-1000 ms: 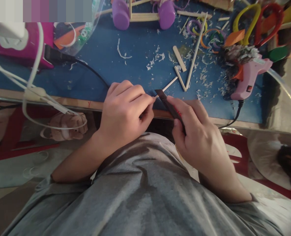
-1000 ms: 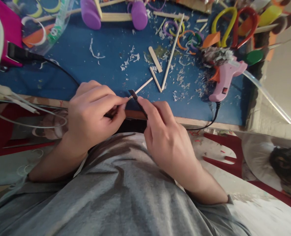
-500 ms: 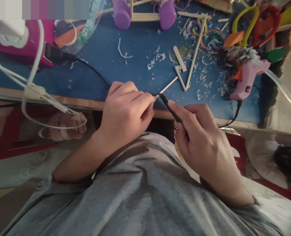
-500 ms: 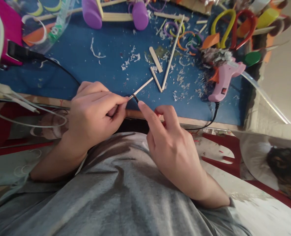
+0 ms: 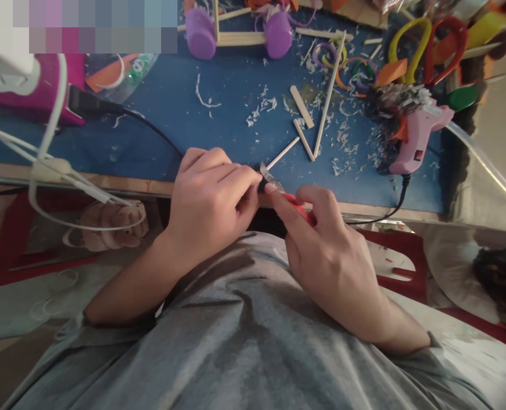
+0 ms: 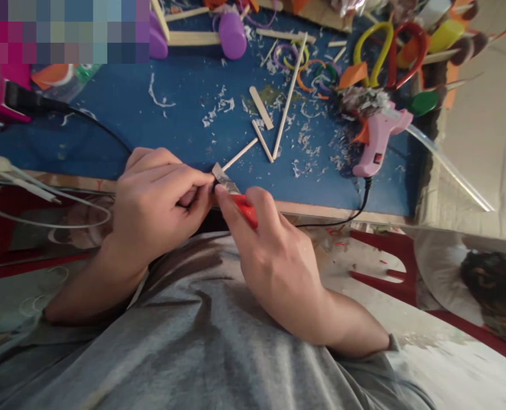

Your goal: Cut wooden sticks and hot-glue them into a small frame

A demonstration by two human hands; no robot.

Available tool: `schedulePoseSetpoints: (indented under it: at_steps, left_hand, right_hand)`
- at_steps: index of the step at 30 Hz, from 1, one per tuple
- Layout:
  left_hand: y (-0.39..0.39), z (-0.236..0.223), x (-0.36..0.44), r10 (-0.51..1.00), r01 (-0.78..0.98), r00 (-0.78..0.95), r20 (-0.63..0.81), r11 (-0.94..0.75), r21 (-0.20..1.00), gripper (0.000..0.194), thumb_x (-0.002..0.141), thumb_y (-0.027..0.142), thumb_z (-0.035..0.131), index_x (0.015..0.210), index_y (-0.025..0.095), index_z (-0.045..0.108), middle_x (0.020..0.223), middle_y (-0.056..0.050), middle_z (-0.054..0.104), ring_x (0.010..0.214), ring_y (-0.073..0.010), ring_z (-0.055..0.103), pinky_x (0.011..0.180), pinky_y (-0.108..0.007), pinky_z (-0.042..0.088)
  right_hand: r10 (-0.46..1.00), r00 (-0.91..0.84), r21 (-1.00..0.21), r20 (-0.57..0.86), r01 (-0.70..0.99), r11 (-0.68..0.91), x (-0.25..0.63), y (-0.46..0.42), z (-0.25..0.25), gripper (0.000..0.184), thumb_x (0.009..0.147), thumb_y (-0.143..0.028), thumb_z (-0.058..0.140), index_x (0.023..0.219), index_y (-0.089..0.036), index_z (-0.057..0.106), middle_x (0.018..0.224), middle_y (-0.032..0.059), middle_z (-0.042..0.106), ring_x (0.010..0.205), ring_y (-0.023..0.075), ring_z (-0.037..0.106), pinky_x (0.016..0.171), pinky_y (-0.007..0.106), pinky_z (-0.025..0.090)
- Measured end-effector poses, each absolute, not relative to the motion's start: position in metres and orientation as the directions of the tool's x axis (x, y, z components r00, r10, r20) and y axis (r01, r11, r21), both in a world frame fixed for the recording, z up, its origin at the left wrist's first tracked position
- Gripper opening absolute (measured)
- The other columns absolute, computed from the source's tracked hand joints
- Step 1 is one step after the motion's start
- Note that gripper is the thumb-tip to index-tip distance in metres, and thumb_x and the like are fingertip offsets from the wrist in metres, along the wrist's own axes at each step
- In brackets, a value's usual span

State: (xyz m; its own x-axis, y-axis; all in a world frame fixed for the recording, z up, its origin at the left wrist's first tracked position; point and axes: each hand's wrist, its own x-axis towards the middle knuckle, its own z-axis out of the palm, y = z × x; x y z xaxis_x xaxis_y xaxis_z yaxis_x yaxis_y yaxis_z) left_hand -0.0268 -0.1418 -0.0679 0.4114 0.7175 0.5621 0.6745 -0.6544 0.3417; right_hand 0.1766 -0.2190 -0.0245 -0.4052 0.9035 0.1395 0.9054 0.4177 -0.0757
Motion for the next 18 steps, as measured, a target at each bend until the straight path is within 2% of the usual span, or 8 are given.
schedulePoseSetpoints:
  at_steps: [5, 9, 18]
  left_hand:
    - [-0.1421, -0.0660, -0.0267, 0.728, 0.688, 0.420, 0.542, -0.645, 0.333, 0.025, 0.103, 0.015, 0.066, 0.081, 0.027, 0.065, 0.064, 0.001, 0.065, 0.075, -0.0247, 0.067, 0.075, -0.047, 0.047]
    - [-0.1414, -0.0665, -0.0266, 0.707, 0.674, 0.415, 0.572, -0.662, 0.329, 0.022, 0.102, 0.013, 0.066, 0.083, 0.025, 0.065, 0.065, 0.001, 0.065, 0.075, -0.0243, 0.068, 0.073, -0.047, 0.047]
    - [-0.1396, -0.0681, -0.0271, 0.669, 0.661, 0.423, 0.611, -0.689, 0.297, 0.019, 0.097, 0.009, 0.070, 0.085, 0.022, 0.066, 0.063, 0.003, 0.062, 0.072, -0.0219, 0.066, 0.071, -0.046, 0.048]
  right_hand:
    - [0.907, -0.397, -0.079, 0.139, 0.909, 0.410, 0.1775, -0.2191, -0.0262, 0.058, 0.109, -0.005, 0.050, 0.164, -0.021, 0.059, 0.128, 0.0114, 0.069, 0.081, 0.0144, 0.068, 0.063, 0.027, 0.057]
    - [0.908, -0.392, -0.117, 0.148, 0.904, 0.410, 0.1802, -0.2195, -0.0277, 0.061, 0.109, -0.005, 0.051, 0.166, -0.023, 0.057, 0.130, 0.0106, 0.067, 0.088, 0.0154, 0.070, 0.067, 0.027, 0.058]
    - [0.921, -0.361, -0.203, 0.147, 0.900, 0.385, 0.1844, -0.2196, -0.0348, 0.061, 0.109, -0.007, 0.050, 0.165, -0.026, 0.060, 0.131, 0.0121, 0.064, 0.087, 0.0165, 0.069, 0.063, 0.027, 0.059]
